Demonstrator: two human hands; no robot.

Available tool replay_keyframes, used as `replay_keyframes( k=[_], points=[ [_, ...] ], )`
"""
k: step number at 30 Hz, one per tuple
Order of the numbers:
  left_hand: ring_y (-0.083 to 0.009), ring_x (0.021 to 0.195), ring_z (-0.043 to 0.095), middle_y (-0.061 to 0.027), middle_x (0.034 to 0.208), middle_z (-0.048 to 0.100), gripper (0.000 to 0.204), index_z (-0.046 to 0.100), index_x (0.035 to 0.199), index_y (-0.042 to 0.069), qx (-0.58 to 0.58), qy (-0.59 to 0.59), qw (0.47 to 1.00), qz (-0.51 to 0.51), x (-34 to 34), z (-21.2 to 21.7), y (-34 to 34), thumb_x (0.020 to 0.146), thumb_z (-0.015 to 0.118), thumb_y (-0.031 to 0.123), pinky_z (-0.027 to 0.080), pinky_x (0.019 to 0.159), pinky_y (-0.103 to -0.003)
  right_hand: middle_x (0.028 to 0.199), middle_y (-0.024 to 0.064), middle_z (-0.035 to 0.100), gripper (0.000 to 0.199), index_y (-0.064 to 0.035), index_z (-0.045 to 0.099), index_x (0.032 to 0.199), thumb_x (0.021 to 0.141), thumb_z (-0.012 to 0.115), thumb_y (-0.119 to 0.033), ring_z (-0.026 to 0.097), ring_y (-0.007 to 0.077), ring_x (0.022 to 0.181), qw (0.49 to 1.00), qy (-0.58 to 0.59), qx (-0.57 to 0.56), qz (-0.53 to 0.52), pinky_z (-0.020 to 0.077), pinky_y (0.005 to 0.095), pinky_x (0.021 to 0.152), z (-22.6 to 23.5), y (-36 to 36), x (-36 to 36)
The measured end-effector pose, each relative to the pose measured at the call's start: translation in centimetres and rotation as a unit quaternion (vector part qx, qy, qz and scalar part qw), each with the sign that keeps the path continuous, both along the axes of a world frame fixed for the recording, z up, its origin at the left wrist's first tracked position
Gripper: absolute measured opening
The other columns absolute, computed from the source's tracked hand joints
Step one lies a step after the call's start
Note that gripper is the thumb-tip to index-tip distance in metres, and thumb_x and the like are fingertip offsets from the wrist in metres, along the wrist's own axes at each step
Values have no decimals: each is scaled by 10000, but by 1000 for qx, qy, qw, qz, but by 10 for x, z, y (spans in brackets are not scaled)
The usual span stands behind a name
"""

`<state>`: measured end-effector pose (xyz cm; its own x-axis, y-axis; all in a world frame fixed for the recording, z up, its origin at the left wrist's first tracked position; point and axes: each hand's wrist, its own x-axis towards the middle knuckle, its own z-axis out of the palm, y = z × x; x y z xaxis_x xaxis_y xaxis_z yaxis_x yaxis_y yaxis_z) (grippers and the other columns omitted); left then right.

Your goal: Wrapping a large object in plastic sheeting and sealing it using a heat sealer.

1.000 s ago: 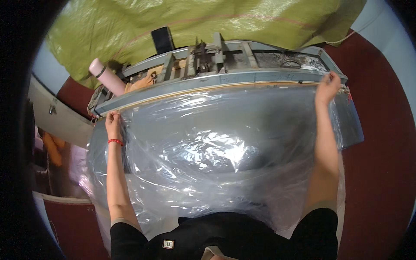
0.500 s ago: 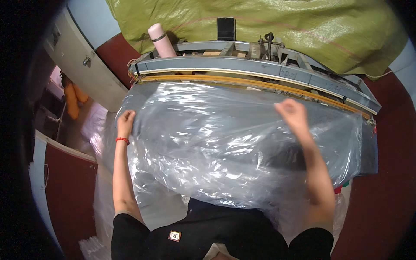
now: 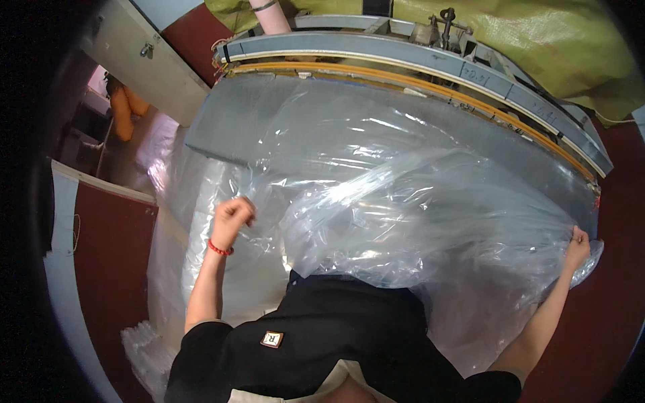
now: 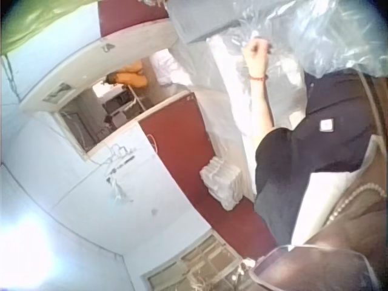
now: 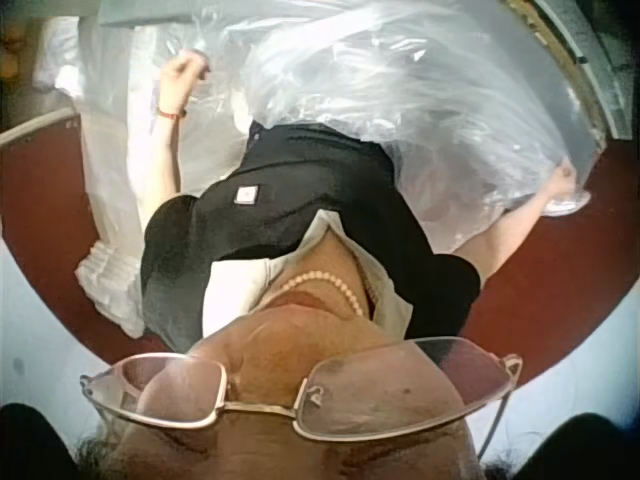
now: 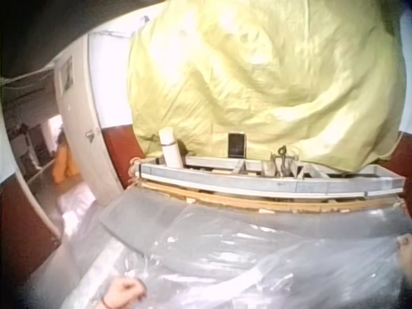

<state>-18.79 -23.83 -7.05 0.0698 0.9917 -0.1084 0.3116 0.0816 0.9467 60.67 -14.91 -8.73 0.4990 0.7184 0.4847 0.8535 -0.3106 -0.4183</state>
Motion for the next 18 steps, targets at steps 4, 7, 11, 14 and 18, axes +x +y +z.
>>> replay_keyframes(
  k=[4, 7, 11, 14, 18],
  points=[
    [-86, 653, 513, -15, 725, 562, 99, 586, 819, 25, -9, 121, 993, -3, 63, -29, -30, 743, 574, 86, 421, 554, -241, 694, 107, 601, 326, -28, 592, 803, 784, 566, -353, 552, 206, 629, 1000, -5, -15, -23, 426, 314, 599, 3, 1, -7],
    [-84, 659, 504, -16, 700, 556, 115, 584, 831, 17, -7, 96, 994, 43, 63, -79, -44, 748, 571, 95, 417, 584, -244, 698, 104, 599, 322, -46, 596, 813, 785, 559, -364, 554, 210, 631, 999, -27, -16, -45, 424, 322, 596, 10, 1, -14],
    [-88, 614, 471, -4, 674, 514, 121, 534, 769, 20, 38, -179, 954, 238, 55, -56, -26, 828, 487, 115, 411, 614, -248, 695, 104, 593, 306, -55, 594, 817, 783, 564, -357, 541, 207, 618, 999, -19, -2, -48, 421, 320, 592, 2, -1, -8],
    [-70, 575, 484, 3, 717, 502, 95, 496, 837, 101, 25, -520, 738, 429, 12, -5, 19, 871, 453, 179, 350, 404, -157, 684, 102, 584, 295, -56, 589, 818, 786, 563, -348, 520, 206, 599, 999, -11, -1, -39, 418, 315, 592, 2, -7, -8],
    [-80, 469, 365, 1, 558, 484, 255, 490, 634, 70, 246, 167, 909, 294, -51, 63, 82, 815, 541, 242, 309, 447, -219, 673, 96, 572, 296, -40, 574, 804, 791, 562, -335, 496, 181, 596, 1000, 2, 9, -8, 413, 300, 600, -2, -3, -5]
  ],
)
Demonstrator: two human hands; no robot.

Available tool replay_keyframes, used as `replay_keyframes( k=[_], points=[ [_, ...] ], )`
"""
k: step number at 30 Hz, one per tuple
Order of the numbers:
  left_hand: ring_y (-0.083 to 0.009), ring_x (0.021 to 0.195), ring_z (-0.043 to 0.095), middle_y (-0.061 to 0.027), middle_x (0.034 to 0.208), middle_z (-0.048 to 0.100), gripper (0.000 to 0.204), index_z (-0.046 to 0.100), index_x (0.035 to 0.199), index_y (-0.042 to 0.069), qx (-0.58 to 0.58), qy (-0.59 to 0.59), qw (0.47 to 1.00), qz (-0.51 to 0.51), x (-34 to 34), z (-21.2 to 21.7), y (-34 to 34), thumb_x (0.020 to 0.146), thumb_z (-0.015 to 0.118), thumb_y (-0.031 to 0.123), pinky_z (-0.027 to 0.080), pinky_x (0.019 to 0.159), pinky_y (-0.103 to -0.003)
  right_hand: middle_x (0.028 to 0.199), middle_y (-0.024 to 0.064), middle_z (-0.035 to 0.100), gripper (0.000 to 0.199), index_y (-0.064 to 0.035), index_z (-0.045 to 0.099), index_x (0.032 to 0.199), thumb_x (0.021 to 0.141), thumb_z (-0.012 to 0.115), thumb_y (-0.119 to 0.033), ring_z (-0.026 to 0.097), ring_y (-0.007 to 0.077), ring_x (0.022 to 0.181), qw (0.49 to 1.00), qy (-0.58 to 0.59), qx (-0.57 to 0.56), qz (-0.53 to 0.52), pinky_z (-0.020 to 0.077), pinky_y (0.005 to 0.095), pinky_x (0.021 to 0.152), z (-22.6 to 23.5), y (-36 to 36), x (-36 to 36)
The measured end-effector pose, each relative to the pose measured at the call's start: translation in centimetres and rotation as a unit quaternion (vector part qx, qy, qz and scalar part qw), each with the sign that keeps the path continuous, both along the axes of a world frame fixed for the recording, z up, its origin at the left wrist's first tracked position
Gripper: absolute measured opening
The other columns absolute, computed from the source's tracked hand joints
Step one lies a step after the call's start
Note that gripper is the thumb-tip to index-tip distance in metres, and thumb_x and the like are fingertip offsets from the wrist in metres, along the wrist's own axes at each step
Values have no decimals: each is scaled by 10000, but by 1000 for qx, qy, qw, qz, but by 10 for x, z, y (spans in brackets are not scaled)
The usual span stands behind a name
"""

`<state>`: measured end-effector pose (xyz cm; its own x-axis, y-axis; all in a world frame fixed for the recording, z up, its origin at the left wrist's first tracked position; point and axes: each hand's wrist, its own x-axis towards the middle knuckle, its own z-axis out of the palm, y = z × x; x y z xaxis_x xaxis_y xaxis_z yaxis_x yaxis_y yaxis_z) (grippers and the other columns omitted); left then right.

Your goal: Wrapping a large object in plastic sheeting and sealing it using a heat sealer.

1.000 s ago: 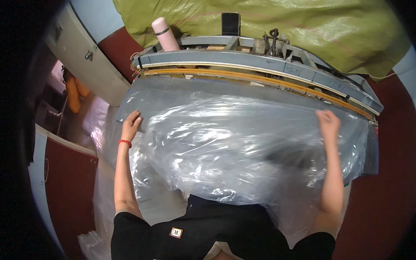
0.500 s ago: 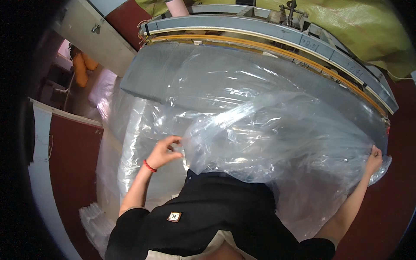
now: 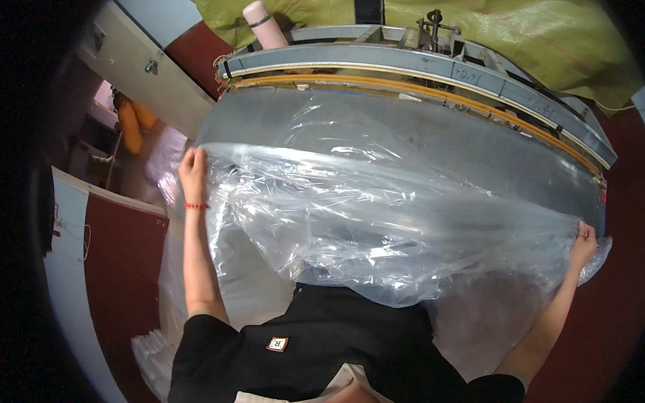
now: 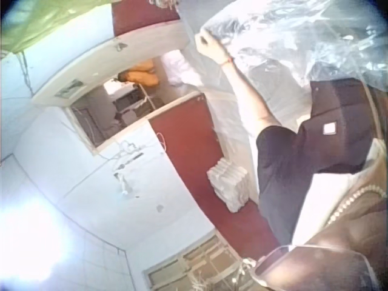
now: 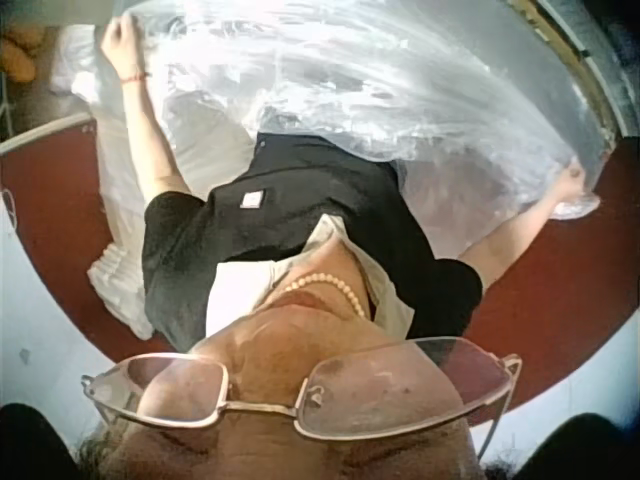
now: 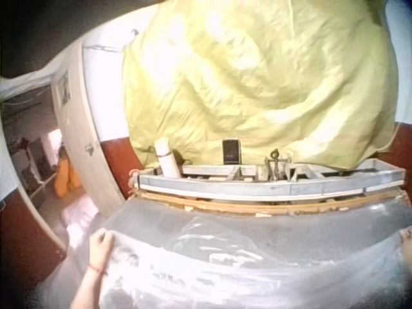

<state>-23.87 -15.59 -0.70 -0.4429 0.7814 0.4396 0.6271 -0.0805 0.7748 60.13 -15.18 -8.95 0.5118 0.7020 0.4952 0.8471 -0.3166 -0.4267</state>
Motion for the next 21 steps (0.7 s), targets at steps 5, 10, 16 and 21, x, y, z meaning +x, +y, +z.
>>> replay_keyframes(
  k=[5, 10, 16, 21],
  points=[
    [-262, 673, 571, -89, 741, 595, 191, 546, 777, 55, -160, 432, 883, 89, -10, 50, 74, 719, 621, 221, 441, 588, -348, 666, 87, 558, 286, -22, 549, 770, 799, 562, -306, 482, 147, 612, 1000, 15, 15, 19, 407, 278, 609, 12, -2, -6],
    [-247, 924, 538, -118, 939, 578, 241, 571, 946, 83, -54, 200, 964, -165, 22, 17, 129, 706, 575, 102, 431, 779, -335, 650, 65, 538, 258, -21, 537, 771, 809, 556, -275, 458, 132, 611, 999, 27, 3, 25, 398, 264, 602, 10, 0, -8],
    [-184, 886, 514, -58, 918, 573, 218, 591, 896, 36, -148, 221, 902, -340, 61, 12, 122, 738, 634, 181, 391, 800, -293, 645, 68, 510, 259, -22, 526, 779, 815, 550, -278, 427, 138, 607, 1000, 18, 18, 9, 390, 261, 599, 8, -5, -10],
    [-204, 975, 460, -60, 951, 560, 251, 601, 915, 54, -211, 199, 860, -420, 56, 6, 112, 703, 628, 184, 357, 858, -308, 659, 84, 523, 248, -25, 530, 791, 819, 544, -271, 449, 140, 613, 1000, 24, 9, 16, 393, 259, 598, 5, -3, -7]
  ],
)
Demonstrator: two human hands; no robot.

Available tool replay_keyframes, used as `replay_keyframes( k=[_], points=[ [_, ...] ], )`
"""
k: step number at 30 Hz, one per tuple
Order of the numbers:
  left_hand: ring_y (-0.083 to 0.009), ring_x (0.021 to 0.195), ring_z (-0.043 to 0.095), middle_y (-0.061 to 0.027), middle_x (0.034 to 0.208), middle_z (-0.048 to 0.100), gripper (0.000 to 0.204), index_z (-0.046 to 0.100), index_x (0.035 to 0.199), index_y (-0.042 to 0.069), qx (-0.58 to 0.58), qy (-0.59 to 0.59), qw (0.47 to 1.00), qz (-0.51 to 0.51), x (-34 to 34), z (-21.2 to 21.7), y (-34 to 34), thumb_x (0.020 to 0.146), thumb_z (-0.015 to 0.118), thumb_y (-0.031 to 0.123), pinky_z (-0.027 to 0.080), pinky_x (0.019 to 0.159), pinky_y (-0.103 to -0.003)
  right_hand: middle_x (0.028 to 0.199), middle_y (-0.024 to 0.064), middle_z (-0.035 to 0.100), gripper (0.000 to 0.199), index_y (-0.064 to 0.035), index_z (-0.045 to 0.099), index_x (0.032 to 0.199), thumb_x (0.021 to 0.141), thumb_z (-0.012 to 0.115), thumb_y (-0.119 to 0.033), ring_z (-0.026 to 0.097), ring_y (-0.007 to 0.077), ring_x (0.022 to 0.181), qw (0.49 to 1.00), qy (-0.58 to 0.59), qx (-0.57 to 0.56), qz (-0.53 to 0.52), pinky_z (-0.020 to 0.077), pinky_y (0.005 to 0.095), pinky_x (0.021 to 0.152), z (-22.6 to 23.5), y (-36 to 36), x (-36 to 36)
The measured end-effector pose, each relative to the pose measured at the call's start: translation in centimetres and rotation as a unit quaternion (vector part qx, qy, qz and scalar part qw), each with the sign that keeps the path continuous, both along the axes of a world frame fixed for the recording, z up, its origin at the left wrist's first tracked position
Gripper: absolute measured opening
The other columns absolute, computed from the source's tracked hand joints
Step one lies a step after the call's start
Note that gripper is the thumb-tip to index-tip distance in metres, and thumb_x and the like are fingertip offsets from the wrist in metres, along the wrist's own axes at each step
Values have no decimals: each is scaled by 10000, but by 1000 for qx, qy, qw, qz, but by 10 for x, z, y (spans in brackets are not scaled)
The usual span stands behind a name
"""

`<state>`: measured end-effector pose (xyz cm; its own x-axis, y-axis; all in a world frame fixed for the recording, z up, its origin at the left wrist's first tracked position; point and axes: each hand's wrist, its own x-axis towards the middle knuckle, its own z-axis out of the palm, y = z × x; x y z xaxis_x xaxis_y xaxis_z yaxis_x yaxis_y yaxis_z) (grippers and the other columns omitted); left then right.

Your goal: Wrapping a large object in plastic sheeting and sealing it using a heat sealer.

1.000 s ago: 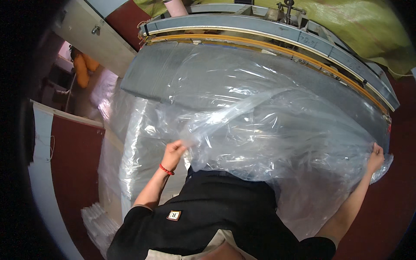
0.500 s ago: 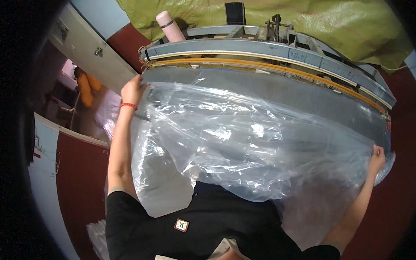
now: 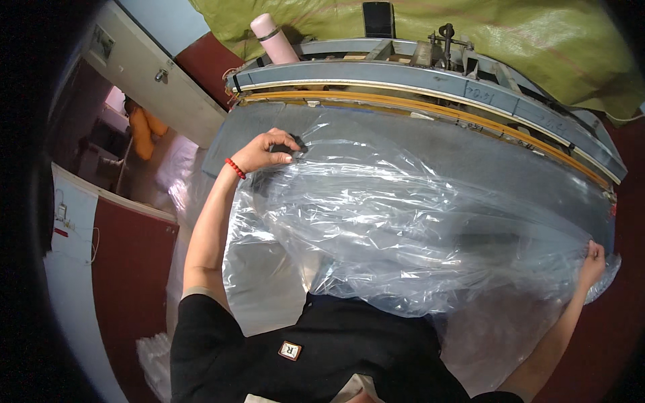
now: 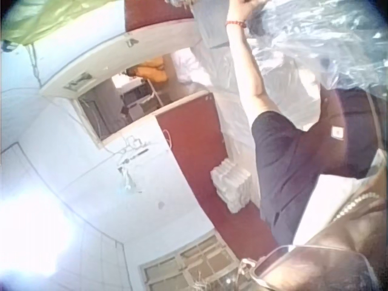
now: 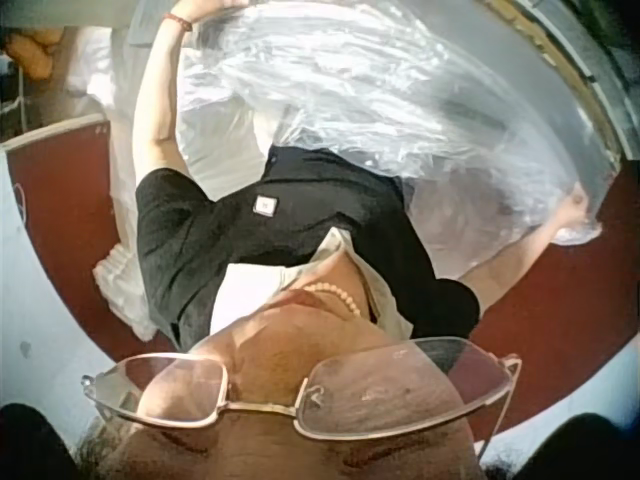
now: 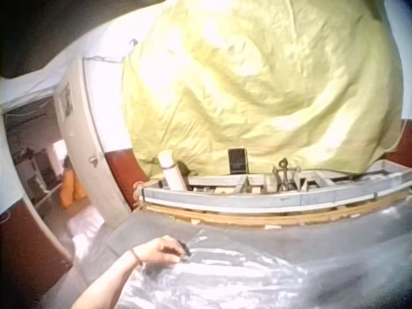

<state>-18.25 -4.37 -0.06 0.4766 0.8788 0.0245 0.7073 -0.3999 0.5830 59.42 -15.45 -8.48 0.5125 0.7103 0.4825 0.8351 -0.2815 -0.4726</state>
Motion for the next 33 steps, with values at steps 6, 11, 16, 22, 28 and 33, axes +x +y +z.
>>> replay_keyframes(
  k=[6, 11, 16, 22, 28, 33],
  points=[
    [-178, 937, 462, -34, 885, 569, 203, 617, 862, 56, 9, -12, 1000, -20, -1, -18, -14, 698, 669, 164, 340, 850, -305, 641, 74, 518, 230, -28, 536, 795, 817, 548, -257, 444, 139, 596, 1000, 5, 16, 12, 392, 256, 589, -7, 2, 11],
    [-122, 823, 501, -25, 819, 581, 105, 608, 810, 37, -22, -122, 991, 54, 3, -16, -1, 757, 611, 127, 376, 777, -252, 637, 61, 519, 230, -26, 537, 786, 812, 556, -254, 438, 120, 599, 1000, 3, 14, -12, 389, 248, 587, -3, 0, 8],
    [-107, 688, 544, -3, 733, 598, 97, 602, 763, 26, 2, -181, 954, 240, 19, -45, 61, 778, 564, 114, 420, 682, -231, 655, 36, 521, 231, -17, 542, 788, 812, 563, -245, 435, 89, 635, 999, 45, 1, -14, 382, 226, 608, -2, 1, 8],
    [-238, 713, 576, -50, 750, 624, 172, 623, 806, 115, 265, 144, 919, 254, 65, -59, 76, 701, 622, 251, 406, 681, -364, 774, 6, 543, 192, 12, 568, 823, 811, 572, -179, 472, 75, 738, 979, 164, 114, 46, 380, 197, 716, -13, -34, 47],
    [-202, 754, 538, -23, 693, 603, 257, 620, 874, 138, 252, 81, 921, 287, 93, -49, 67, 674, 654, 295, 363, 713, -367, 789, -5, 547, 168, -9, 586, 827, 794, 594, -173, 478, 69, 745, 974, 190, 124, 9, 376, 191, 714, -28, -94, 88],
    [-194, 763, 524, -27, 696, 593, 204, 627, 827, 150, 205, 84, 937, 270, 89, -55, 66, 673, 659, 279, 359, 712, -343, 759, -15, 544, 172, -17, 591, 803, 781, 612, -186, 470, 59, 715, 960, 232, 159, 14, 375, 184, 679, -22, -95, 68]
  ],
)
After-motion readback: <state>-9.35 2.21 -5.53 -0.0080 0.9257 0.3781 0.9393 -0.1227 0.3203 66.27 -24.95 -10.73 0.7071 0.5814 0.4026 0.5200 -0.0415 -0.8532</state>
